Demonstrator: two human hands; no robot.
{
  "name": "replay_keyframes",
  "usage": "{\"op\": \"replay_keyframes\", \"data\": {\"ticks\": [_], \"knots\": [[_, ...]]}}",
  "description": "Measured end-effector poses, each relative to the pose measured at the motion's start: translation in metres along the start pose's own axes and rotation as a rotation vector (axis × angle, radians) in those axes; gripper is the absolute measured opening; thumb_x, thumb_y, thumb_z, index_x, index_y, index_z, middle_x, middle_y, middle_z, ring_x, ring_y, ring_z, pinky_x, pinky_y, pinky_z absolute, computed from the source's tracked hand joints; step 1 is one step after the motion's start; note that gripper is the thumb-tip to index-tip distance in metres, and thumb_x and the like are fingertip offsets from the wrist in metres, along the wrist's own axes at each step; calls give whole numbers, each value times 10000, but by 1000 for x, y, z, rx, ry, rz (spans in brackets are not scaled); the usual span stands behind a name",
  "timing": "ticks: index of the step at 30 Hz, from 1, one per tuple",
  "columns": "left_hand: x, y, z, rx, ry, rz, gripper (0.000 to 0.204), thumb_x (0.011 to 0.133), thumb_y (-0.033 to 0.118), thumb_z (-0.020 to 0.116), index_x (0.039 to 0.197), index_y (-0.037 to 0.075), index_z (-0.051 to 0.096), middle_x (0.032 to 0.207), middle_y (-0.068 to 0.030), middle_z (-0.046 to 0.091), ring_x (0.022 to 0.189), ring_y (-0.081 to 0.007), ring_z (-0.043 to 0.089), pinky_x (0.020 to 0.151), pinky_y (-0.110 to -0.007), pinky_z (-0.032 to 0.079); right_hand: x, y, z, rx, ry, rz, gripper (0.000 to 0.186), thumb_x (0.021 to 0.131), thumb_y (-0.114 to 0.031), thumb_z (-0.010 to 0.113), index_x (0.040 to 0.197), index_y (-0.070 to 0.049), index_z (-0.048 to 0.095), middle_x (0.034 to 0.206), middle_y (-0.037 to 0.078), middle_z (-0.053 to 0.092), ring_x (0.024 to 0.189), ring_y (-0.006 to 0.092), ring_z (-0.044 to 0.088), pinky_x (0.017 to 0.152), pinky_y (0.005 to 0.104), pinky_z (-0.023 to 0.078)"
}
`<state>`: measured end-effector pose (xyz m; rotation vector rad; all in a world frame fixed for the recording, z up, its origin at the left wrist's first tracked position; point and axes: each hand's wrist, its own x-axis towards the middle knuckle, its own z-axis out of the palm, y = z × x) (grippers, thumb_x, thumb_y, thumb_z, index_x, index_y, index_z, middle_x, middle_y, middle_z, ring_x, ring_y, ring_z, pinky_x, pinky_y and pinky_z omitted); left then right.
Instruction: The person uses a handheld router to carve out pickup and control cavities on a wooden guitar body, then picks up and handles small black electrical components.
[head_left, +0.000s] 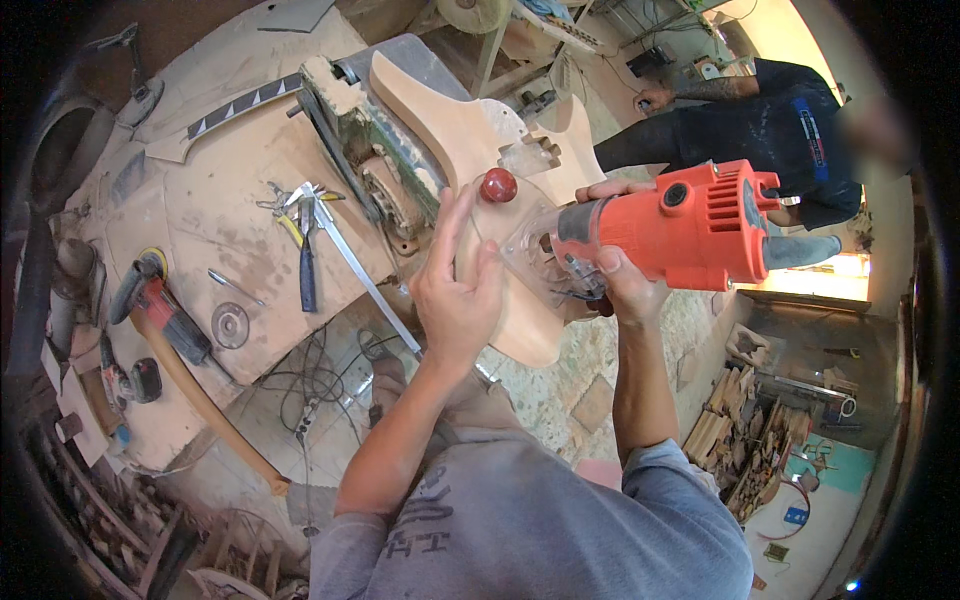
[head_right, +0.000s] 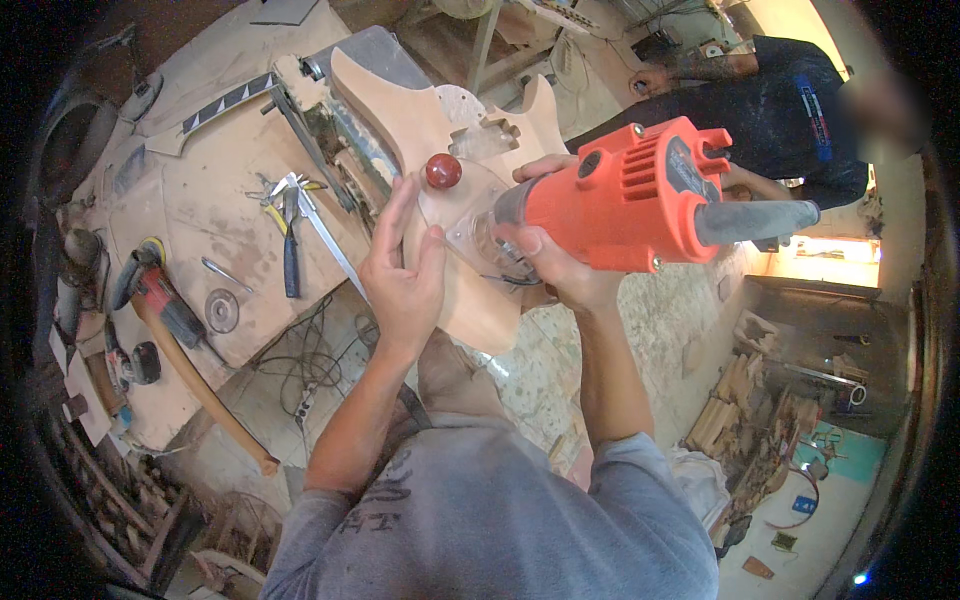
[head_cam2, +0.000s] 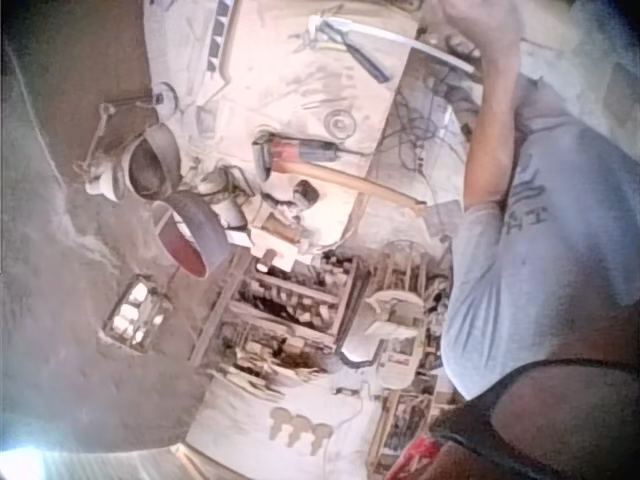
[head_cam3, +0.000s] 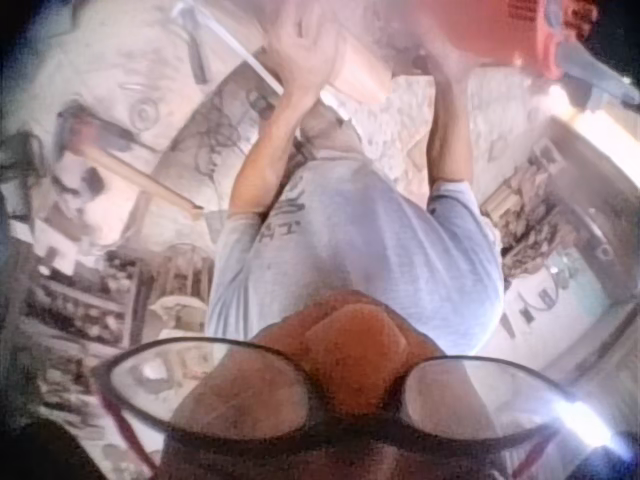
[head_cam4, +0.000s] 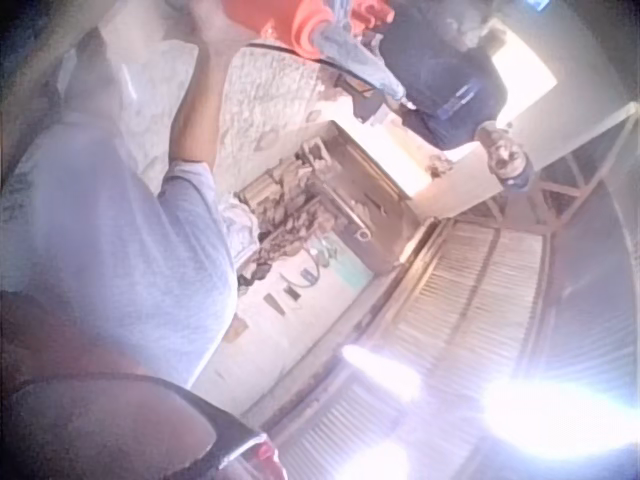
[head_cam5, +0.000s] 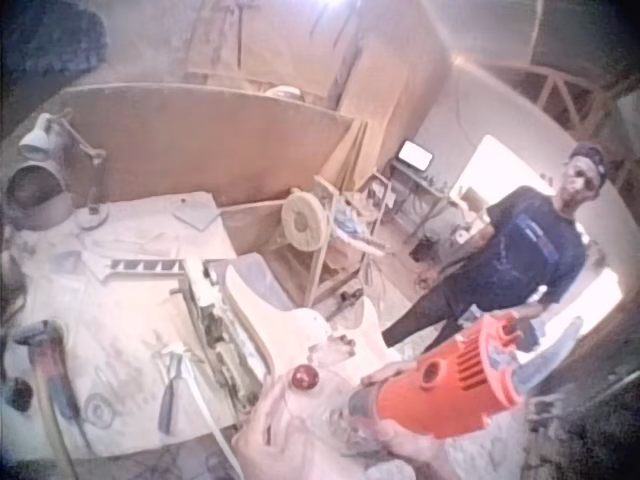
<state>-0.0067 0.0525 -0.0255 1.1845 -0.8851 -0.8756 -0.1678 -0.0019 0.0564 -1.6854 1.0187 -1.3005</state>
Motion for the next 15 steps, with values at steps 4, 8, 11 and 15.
{"op": "replay_keyframes", "data": {"ticks": [4, 8, 11, 15], "knots": [[1, 1, 0, 4, 2, -6, 540, 962, -84, 631, 1497, -53, 562, 1552, -217, 588, 1508, -289, 500, 1248, -397, 379, 1, -5, 4, 1, 13, 17, 625, 760, -241, 909, 1258, 4, 622, 1189, 130, 696, 1039, 197, 686, 901, 354, 591], [2, 1, 0, 55, 11, 17, 542, 946, -49, 672, 1482, -17, 599, 1560, -234, 579, 1488, -291, 527, 1219, -387, 411, 3, -5, 0, -9, 2, 11, 625, 764, -258, 903, 1255, 13, 626, 1187, 137, 693, 1053, 205, 689, 910, 364, 596], [2, 2, 1, 86, 28, 17, 551, 931, -24, 702, 1474, 38, 629, 1573, -251, 558, 1473, -299, 543, 1183, -385, 446, 4, -5, -1, -18, 6, 26, 621, 773, -269, 899, 1253, 15, 626, 1189, 140, 691, 1059, 208, 690, 916, 367, 596], [3, 0, 0, 121, 17, 38, 548, 933, 25, 724, 1471, 88, 644, 1585, -265, 535, 1444, -325, 569, 1145, -394, 481, 5, -4, -4, -10, 10, 24, 626, 779, -281, 904, 1257, 13, 625, 1193, 142, 692, 1062, 211, 690, 918, 371, 594]]}}
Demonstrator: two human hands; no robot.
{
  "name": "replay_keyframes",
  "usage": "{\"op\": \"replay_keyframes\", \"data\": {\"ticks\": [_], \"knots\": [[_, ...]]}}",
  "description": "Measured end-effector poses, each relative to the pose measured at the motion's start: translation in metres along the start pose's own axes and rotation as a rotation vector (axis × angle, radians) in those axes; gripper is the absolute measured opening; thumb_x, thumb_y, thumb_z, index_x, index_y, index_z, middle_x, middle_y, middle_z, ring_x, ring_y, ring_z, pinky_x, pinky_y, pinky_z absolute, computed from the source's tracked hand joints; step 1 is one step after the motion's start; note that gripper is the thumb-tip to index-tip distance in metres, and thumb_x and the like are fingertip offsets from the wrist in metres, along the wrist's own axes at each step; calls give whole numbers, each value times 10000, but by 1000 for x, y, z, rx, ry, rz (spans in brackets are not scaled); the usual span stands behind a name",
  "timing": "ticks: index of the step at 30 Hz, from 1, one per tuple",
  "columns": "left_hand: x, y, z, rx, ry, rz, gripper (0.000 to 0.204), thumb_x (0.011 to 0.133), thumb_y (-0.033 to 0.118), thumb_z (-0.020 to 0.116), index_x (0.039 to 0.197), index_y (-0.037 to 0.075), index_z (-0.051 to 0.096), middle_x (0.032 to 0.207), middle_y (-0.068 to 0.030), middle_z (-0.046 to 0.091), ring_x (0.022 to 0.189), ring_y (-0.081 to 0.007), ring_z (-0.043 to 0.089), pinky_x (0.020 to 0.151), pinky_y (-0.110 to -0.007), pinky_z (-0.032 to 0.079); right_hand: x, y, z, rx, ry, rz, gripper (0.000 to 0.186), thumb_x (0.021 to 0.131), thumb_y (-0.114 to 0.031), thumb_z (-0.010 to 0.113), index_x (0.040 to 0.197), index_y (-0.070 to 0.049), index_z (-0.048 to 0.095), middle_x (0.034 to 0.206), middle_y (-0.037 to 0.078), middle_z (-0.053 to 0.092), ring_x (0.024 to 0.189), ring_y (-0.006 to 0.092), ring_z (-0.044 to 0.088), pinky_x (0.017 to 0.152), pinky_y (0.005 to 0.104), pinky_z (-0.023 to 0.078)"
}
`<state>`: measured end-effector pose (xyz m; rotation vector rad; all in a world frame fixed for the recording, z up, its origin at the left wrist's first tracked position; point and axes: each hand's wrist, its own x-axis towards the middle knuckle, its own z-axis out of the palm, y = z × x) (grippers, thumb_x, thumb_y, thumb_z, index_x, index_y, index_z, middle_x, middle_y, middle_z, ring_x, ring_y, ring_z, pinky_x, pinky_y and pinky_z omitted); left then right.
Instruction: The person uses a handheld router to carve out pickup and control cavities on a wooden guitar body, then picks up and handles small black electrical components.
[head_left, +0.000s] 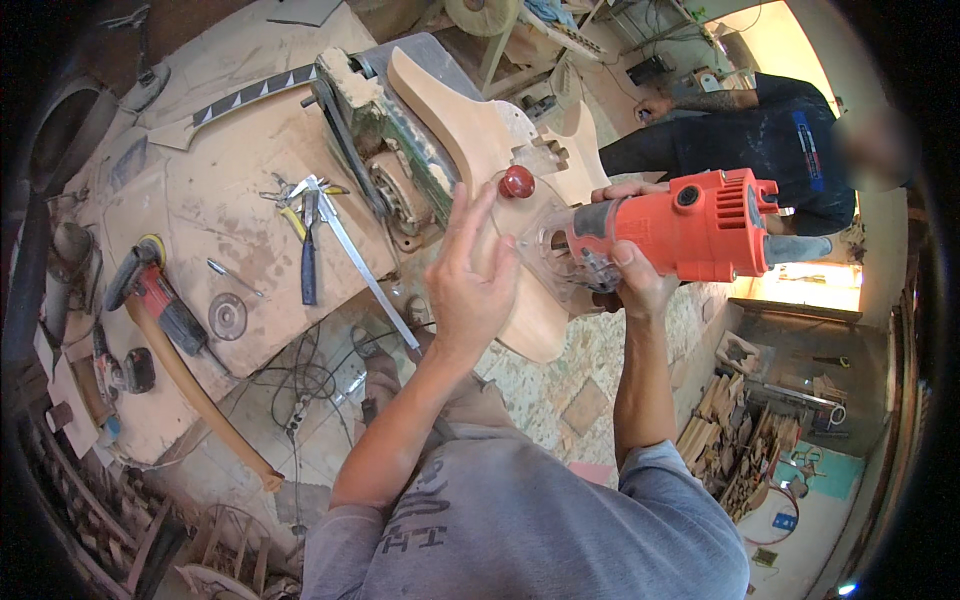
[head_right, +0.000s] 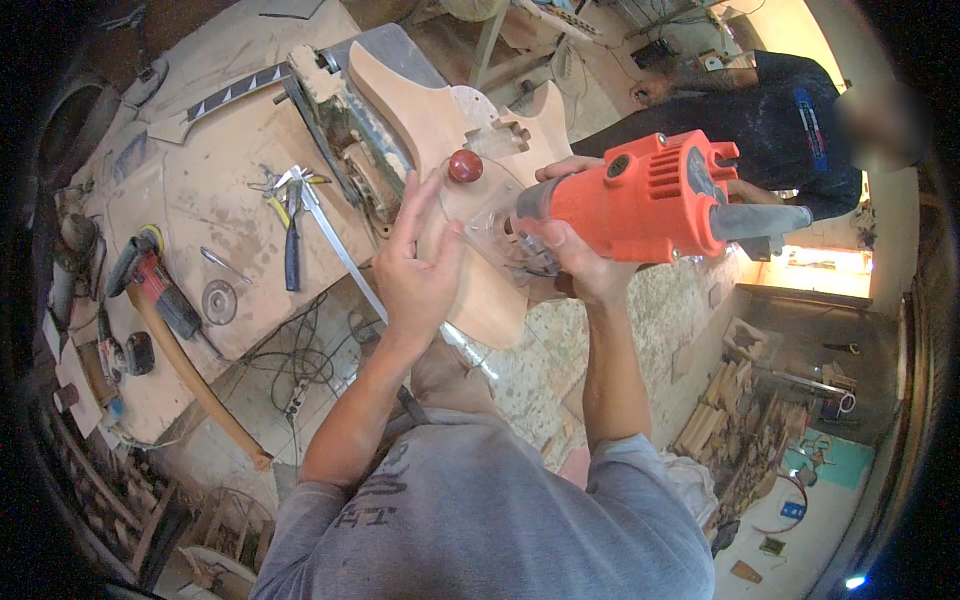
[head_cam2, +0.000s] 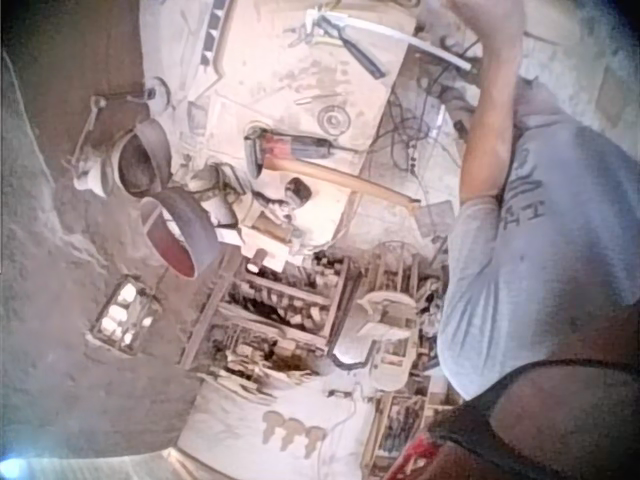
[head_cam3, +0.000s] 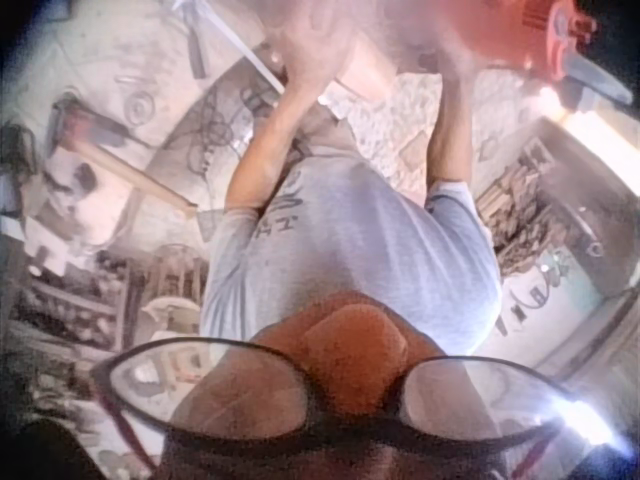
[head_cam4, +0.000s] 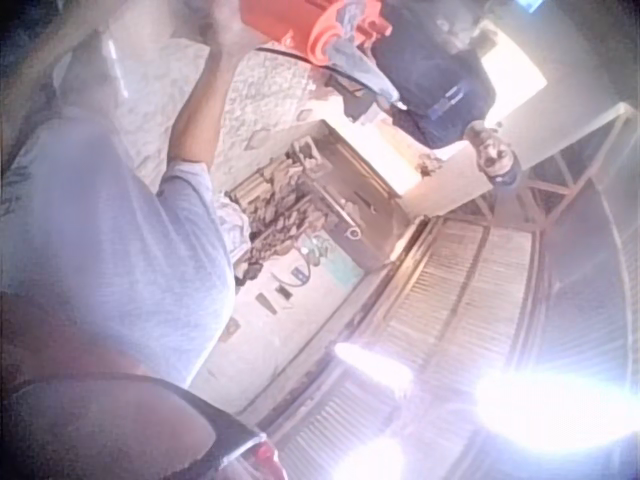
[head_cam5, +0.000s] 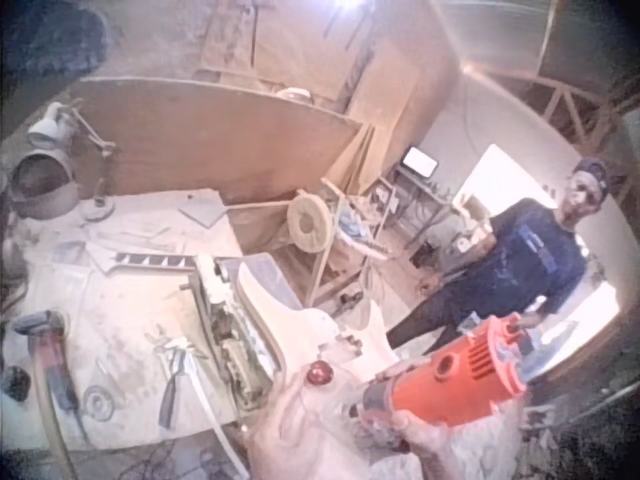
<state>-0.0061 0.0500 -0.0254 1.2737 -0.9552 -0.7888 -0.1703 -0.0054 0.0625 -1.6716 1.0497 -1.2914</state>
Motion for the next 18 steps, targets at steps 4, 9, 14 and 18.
{"op": "replay_keyframes", "data": {"ticks": [4, 9, 14, 18], "knots": [[1, -1, 0, 30, -12, 11, 543, 932, 64, 746, 1465, 105, 652, 1587, -271, 528, 1416, -350, 593, 1124, -404, 499, 1, 2, -4, -2, -2, -7, 638, 779, -295, 917, 1262, 5, 627, 1186, 141, 701, 1060, 211, 690, 910, 370, 588], [2, -1, 1, 58, -28, 21, 535, 928, 78, 761, 1453, 111, 662, 1587, -275, 527, 1432, -372, 575, 1130, -427, 495, 3, 9, -15, -92, -24, -45, 746, 803, -395, 901, 1317, 1, 533, 1198, 179, 671, 1099, 298, 709, 975, 461, 588], [4, 3, 2, 95, -36, 34, 515, 933, 107, 772, 1439, 115, 675, 1587, -275, 529, 1459, -395, 544, 1147, -449, 480, 4, 4, -14, -52, -15, 14, 727, 802, -404, 900, 1295, 11, 565, 1197, 173, 672, 1097, 290, 714, 972, 451, 590], [5, 0, 1, 152, -65, 92, 503, 950, 65, 726, 1446, 121, 665, 1574, -338, 499, 1445, -480, 524, 1135, -483, 500, 7, 10, -21, -83, -11, -25, 715, 802, -405, 896, 1286, 10, 571, 1192, 166, 677, 1097, 281, 715, 971, 444, 590]]}}
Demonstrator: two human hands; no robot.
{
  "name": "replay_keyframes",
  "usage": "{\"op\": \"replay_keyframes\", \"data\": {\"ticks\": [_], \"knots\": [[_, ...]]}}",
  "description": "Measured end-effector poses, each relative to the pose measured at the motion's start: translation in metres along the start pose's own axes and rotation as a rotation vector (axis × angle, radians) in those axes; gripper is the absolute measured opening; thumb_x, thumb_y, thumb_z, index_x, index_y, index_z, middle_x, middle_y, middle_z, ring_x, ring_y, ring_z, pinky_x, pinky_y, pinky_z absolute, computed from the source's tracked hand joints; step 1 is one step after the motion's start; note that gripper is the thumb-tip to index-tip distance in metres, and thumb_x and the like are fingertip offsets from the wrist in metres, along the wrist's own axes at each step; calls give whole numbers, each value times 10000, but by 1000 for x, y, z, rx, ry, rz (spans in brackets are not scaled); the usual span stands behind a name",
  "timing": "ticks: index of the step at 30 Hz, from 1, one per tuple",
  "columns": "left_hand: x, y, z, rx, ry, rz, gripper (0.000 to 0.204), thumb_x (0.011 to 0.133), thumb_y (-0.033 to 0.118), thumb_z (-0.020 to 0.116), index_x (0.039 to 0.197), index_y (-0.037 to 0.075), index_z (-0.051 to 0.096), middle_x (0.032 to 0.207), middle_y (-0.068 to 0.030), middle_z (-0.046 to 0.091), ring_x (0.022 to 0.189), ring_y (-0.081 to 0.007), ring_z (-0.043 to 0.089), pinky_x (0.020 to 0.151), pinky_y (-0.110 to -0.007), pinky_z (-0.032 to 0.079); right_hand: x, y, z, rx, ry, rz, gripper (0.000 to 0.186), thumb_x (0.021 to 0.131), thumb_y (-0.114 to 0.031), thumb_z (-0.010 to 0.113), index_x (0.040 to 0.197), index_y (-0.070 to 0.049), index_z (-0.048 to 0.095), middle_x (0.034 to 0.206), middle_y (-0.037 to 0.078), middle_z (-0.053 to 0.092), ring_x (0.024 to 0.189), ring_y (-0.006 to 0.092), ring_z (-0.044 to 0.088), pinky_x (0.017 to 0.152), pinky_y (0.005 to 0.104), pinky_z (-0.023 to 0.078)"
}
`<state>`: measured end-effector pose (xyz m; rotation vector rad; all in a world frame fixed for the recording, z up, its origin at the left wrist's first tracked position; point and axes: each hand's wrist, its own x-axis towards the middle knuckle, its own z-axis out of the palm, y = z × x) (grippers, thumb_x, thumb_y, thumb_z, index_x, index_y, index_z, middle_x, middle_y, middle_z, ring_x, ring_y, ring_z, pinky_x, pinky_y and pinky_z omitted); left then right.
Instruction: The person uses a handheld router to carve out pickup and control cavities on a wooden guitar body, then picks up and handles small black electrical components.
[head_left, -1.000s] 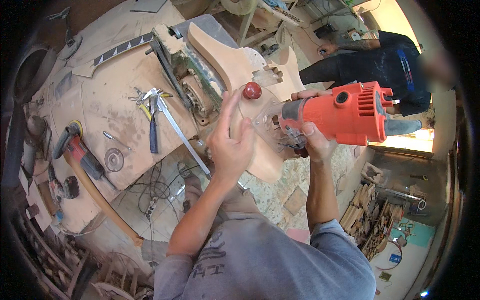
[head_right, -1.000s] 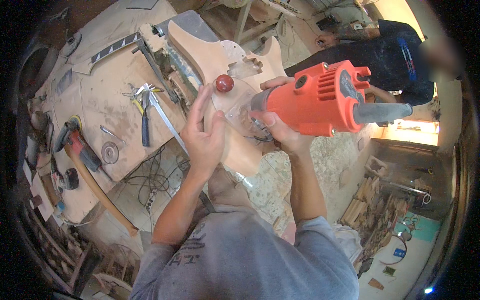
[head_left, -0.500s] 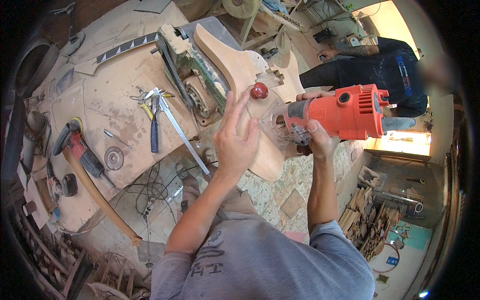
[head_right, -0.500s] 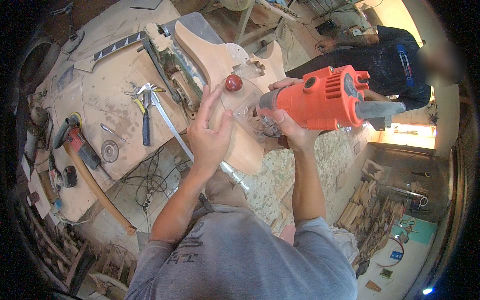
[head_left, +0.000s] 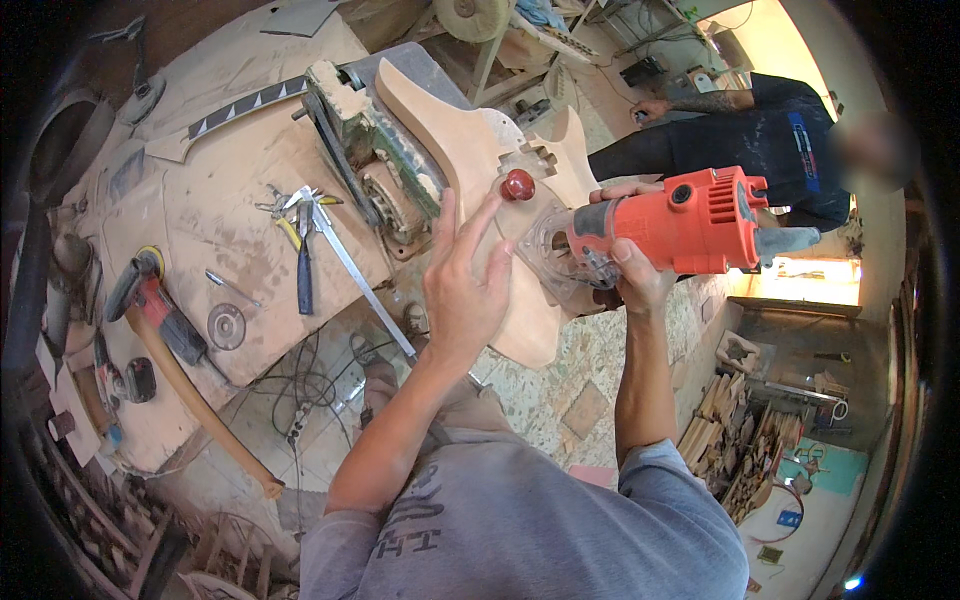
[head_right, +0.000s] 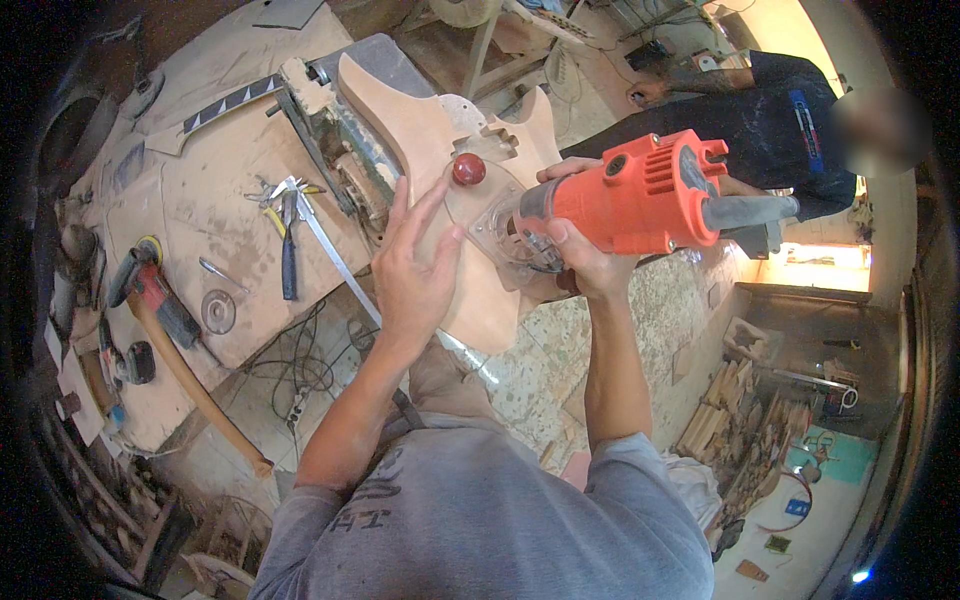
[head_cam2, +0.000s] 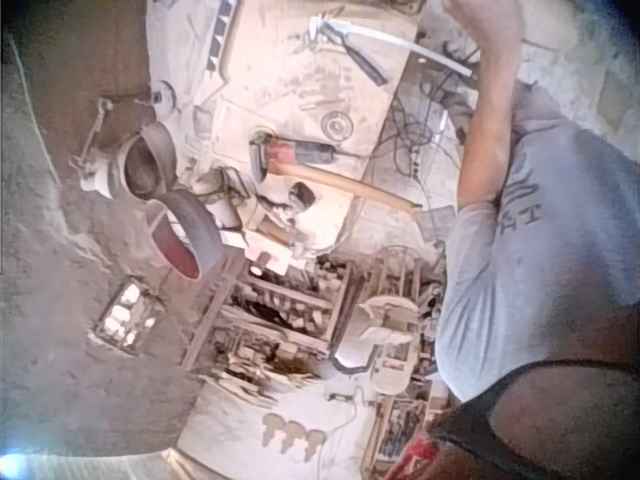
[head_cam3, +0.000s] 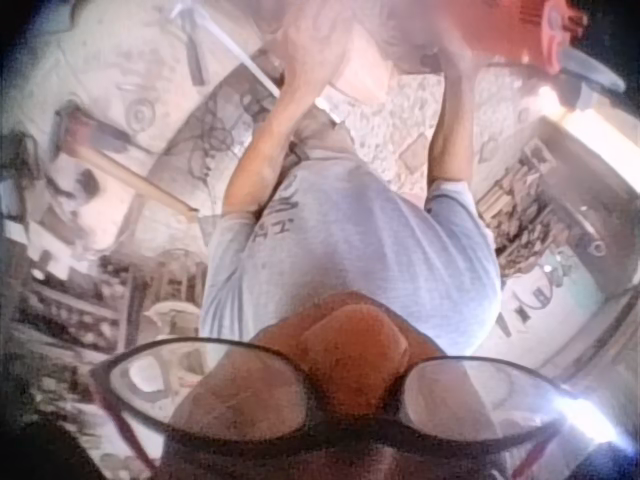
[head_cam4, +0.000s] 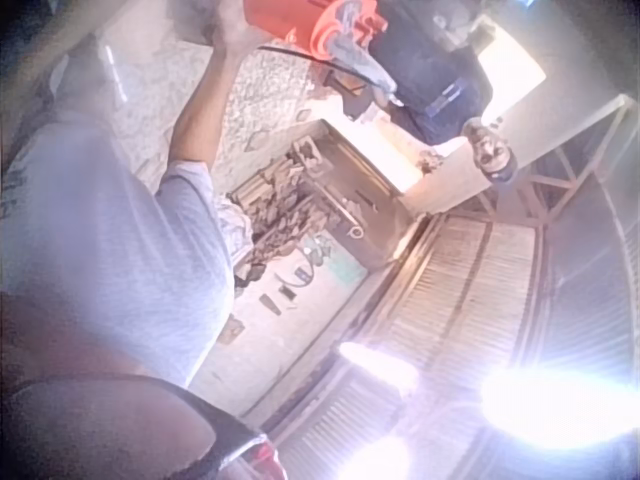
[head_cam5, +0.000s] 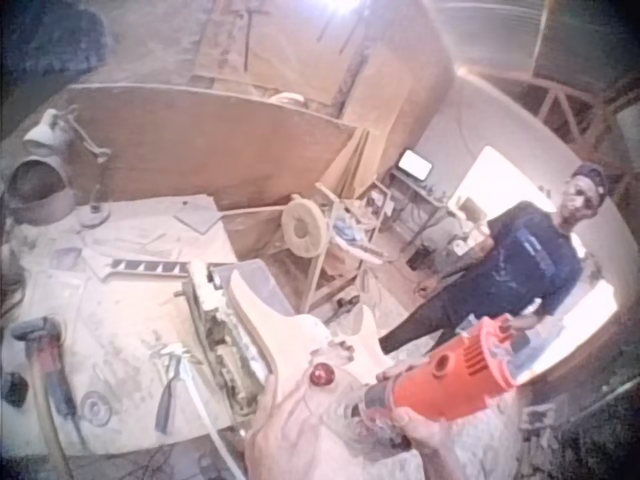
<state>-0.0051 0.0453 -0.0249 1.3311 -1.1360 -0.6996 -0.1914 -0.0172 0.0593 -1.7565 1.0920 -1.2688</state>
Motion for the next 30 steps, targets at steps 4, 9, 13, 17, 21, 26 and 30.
{"op": "replay_keyframes", "data": {"ticks": [4, 9, 13, 17, 21, 26, 30], "knots": [[0, -1, 0, -17, 0, -3, 457, 982, 45, 663, 1436, 99, 669, 1570, -347, 496, 1445, -490, 519, 1150, -488, 486, 3, 1, -1, 62, 23, -3, 694, 779, -365, 924, 1264, 7, 595, 1175, 152, 692, 1085, 260, 705, 952, 420, 591], [0, -1, 1, -43, 13, -46, 440, 995, 42, 640, 1433, 83, 668, 1575, -346, 491, 1450, -487, 514, 1155, -482, 478, 6, 4, -8, 49, 22, -2, 682, 766, -362, 923, 1250, 3, 610, 1156, 143, 702, 1064, 248, 703, 939, 404, 586], [-1, -1, 3, -44, 16, -49, 435, 998, 39, 636, 1431, 75, 667, 1572, -342, 498, 1452, -475, 517, 1141, -472, 488, 9, 9, -18, 6, 16, -19, 684, 770, -377, 902, 1256, 3, 606, 1152, 143, 703, 1057, 246, 704, 941, 402, 583], [0, -1, 1, -29, 19, -47, 404, 1023, 64, 630, 1424, 58, 674, 1543, -271, 577, 1496, -348, 513, 1159, -421, 470, 11, 11, -24, 10, 36, 6, 703, 768, -380, 904, 1269, 1, 593, 1158, 145, 701, 1063, 248, 703, 950, 411, 581], [0, -1, 1, -40, 6, -57, 399, 1028, 74, 632, 1425, 50, 671, 1544, -273, 574, 1502, -353, 504, 1162, -427, 468, 13, 17, -28, 22, 50, -12, 708, 766, -363, 911, 1276, 4, 586, 1162, 146, 699, 1076, 251, 703, 960, 415, 580], [1, 0, 0, -27, 7, -40, 396, 1030, 70, 630, 1423, 39, 669, 1546, -281, 569, 1503, -364, 501, 1163, -426, 465, 14, 14, -30, 24, 25, 4, 686, 769, -348, 915, 1260, 10, 597, 1165, 148, 698, 1082, 255, 703, 969, 412, 577], [1, 0, -1, -28, 2, -41, 393, 1030, 68, 631, 1420, 39, 672, 1550, -286, 563, 1503, -366, 501, 1167, -423, 458, 14, 14, -28, 28, 40, -6, 684, 766, -353, 916, 1254, 10, 603, 1163, 146, 699, 1076, 249, 703, 963, 409, 580]]}}
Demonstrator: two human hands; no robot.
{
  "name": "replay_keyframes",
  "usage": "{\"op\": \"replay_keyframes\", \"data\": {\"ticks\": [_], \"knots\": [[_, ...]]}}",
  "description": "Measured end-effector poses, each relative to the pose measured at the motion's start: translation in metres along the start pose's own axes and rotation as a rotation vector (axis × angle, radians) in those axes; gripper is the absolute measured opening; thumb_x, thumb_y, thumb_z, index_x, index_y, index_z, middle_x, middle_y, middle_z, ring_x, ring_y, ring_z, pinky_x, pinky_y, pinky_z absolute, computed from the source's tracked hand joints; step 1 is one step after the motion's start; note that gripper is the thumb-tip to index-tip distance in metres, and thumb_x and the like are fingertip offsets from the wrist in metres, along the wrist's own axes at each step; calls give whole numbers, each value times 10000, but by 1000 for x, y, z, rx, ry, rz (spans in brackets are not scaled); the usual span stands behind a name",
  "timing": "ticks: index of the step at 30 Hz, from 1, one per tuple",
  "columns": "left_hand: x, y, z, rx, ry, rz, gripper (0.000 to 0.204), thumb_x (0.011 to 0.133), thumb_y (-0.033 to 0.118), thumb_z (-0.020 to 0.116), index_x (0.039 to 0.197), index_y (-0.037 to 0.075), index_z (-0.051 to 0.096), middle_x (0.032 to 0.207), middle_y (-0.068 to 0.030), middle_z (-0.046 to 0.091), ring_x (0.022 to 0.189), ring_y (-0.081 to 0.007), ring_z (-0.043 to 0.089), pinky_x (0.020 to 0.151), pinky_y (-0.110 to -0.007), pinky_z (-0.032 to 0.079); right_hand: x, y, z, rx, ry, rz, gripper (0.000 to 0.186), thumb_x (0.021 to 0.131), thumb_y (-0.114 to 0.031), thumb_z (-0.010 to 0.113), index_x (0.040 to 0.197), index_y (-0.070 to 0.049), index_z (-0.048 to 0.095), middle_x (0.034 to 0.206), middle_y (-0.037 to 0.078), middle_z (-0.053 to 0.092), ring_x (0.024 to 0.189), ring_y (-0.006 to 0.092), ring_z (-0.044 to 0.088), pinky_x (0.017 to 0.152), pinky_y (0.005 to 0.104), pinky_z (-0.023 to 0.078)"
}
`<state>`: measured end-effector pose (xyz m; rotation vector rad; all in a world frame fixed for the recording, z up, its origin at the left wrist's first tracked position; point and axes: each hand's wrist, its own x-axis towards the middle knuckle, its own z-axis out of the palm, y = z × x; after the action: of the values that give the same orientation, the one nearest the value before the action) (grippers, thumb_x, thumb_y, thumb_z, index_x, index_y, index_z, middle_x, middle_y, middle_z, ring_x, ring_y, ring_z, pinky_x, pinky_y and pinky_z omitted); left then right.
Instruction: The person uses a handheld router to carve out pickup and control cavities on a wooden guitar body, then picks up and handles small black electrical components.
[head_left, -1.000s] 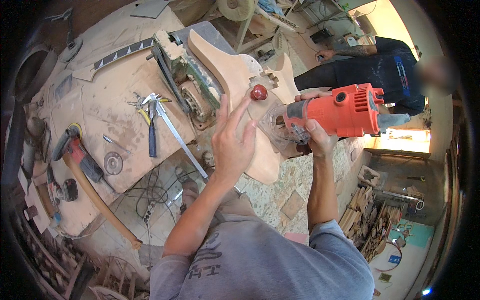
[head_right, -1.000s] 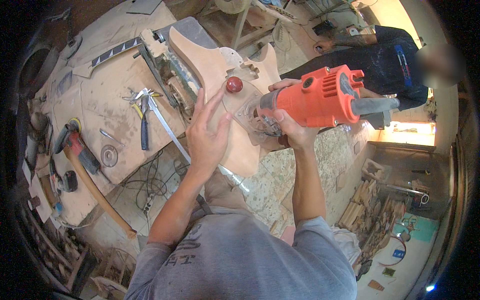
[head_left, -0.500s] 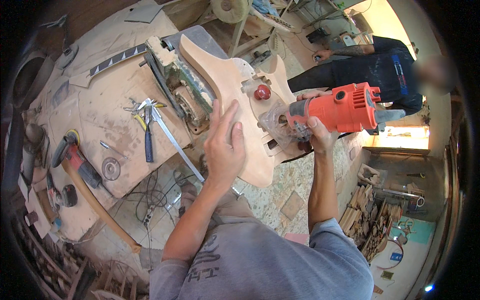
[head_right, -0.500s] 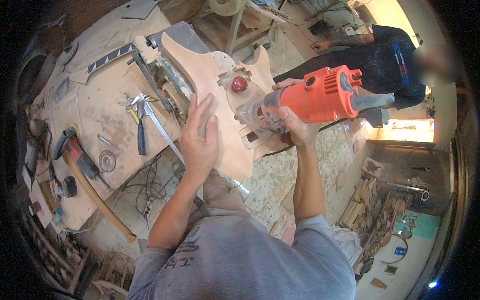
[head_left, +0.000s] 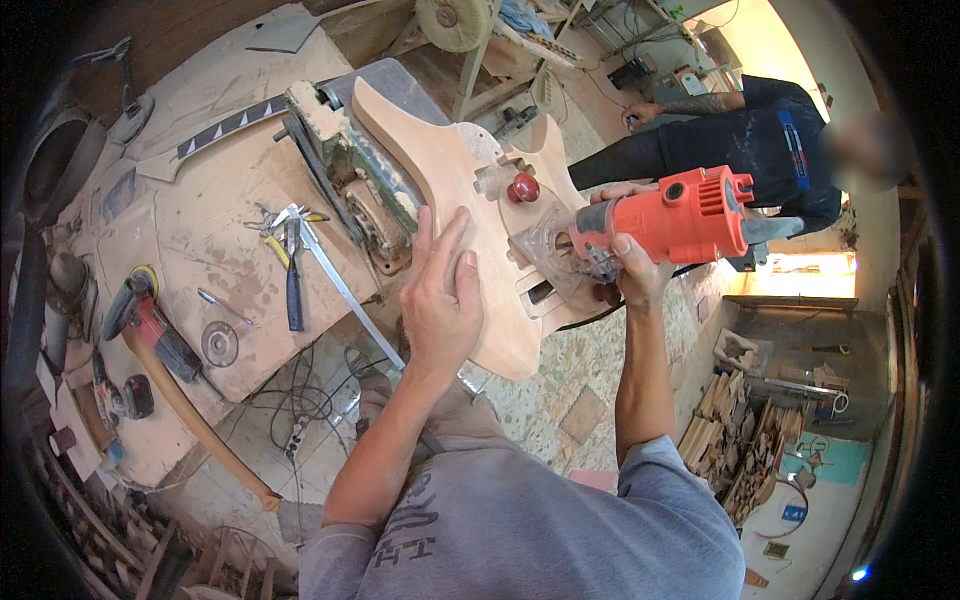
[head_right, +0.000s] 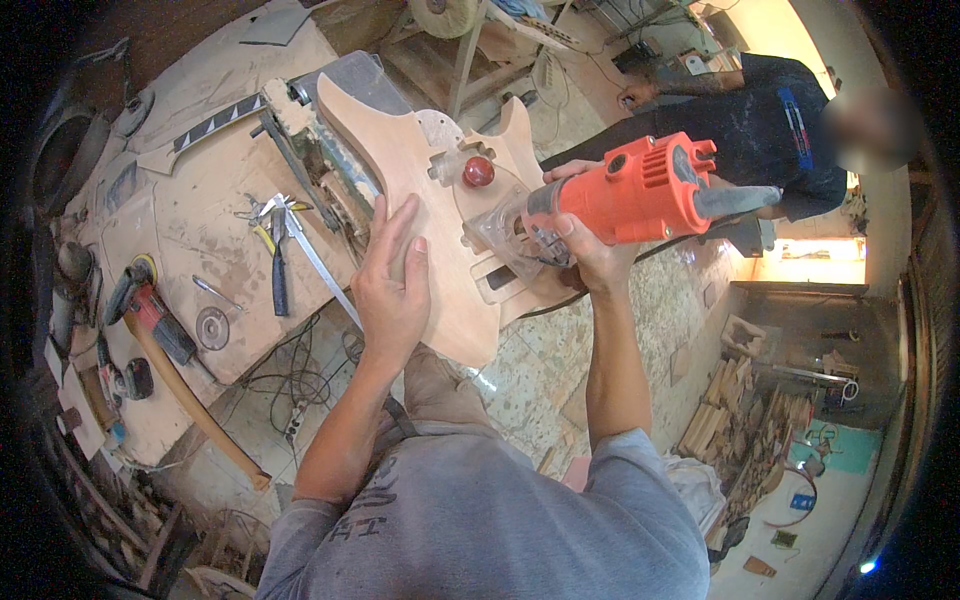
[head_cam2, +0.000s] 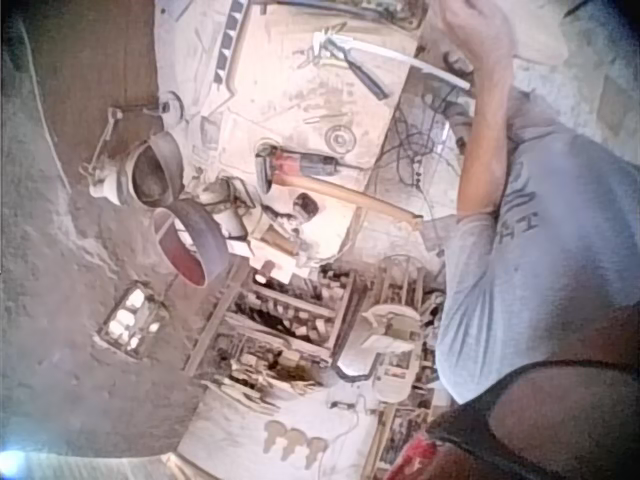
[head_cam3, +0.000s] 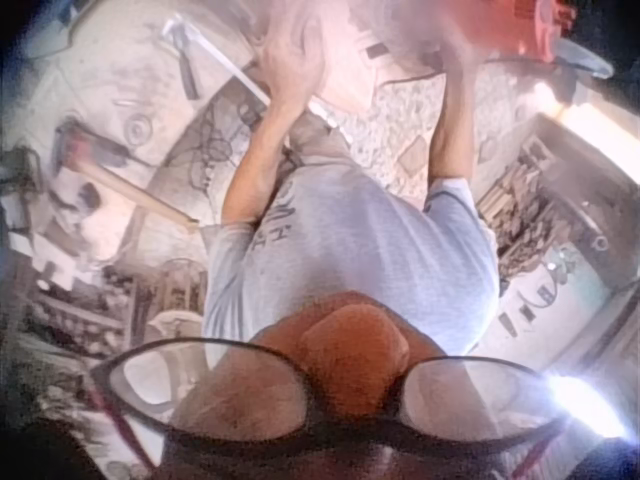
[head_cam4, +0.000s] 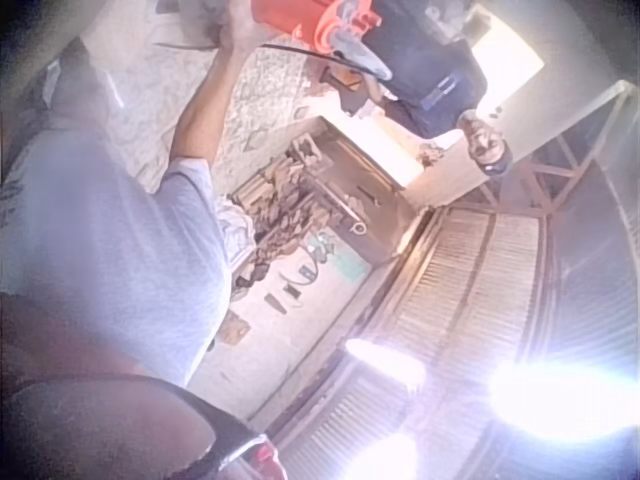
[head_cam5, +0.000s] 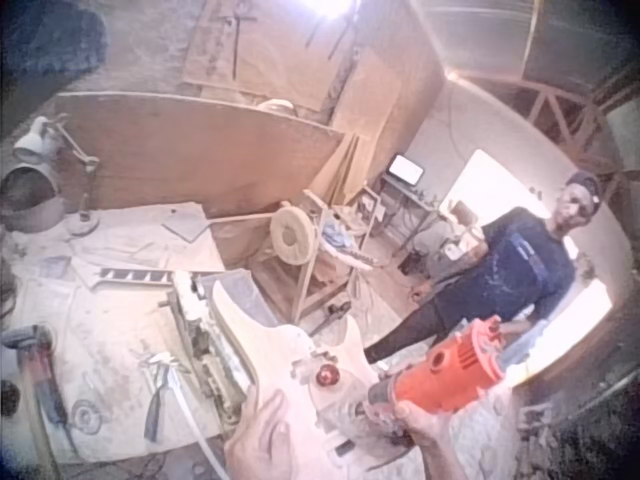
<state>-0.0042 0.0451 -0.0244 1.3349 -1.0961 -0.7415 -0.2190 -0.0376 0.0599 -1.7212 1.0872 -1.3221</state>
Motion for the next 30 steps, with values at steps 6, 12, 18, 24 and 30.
{"op": "replay_keyframes", "data": {"ticks": [6, 12, 18, 24, 30], "knots": [[-1, 1, 1, -1, 8, -15, 399, 1019, 78, 652, 1416, 65, 683, 1562, -292, 549, 1496, -377, 509, 1170, -430, 451, -3, -4, 5, 1, 7, 22, 679, 763, -344, 916, 1256, 4, 604, 1161, 143, 704, 1063, 243, 703, 950, 399, 580], [-1, 0, 1, 17, 7, 3, 410, 985, 103, 716, 1393, 69, 700, 1576, -294, 532, 1480, -393, 524, 1168, -440, 455, -6, -8, 13, 34, -24, 18, 629, 764, -290, 904, 1240, 5, 618, 1163, 135, 709, 1050, 224, 701, 943, 392, 586], [-1, -2, 2, 17, 14, 16, 418, 963, 111, 746, 1379, 92, 716, 1588, -296, 516, 1444, -412, 558, 1149, -437, 477, -10, -13, 23, 44, -17, 33, 604, 765, -266, 897, 1231, 7, 627, 1169, 134, 708, 1033, 215, 707, 912, 377, 604], [-2, 0, 3, 21, 19, 8, 429, 957, 118, 755, 1385, 108, 715, 1605, -302, 491, 1418, -418, 581, 1129, -444, 498, -12, -19, 28, 60, -37, 43, 587, 781, -237, 891, 1235, 21, 623, 1177, 139, 702, 1020, 215, 716, 879, 377, 630], [-2, 0, 2, 27, 25, 10, 447, 968, 126, 747, 1410, 95, 695, 1601, -309, 493, 1413, -421, 583, 1128, -444, 496, -15, -26, 38, 111, -38, 54, 555, 792, -170, 881, 1234, 42, 619, 1161, 138, 696, 980, 207, 722, 826, 368, 662]]}}
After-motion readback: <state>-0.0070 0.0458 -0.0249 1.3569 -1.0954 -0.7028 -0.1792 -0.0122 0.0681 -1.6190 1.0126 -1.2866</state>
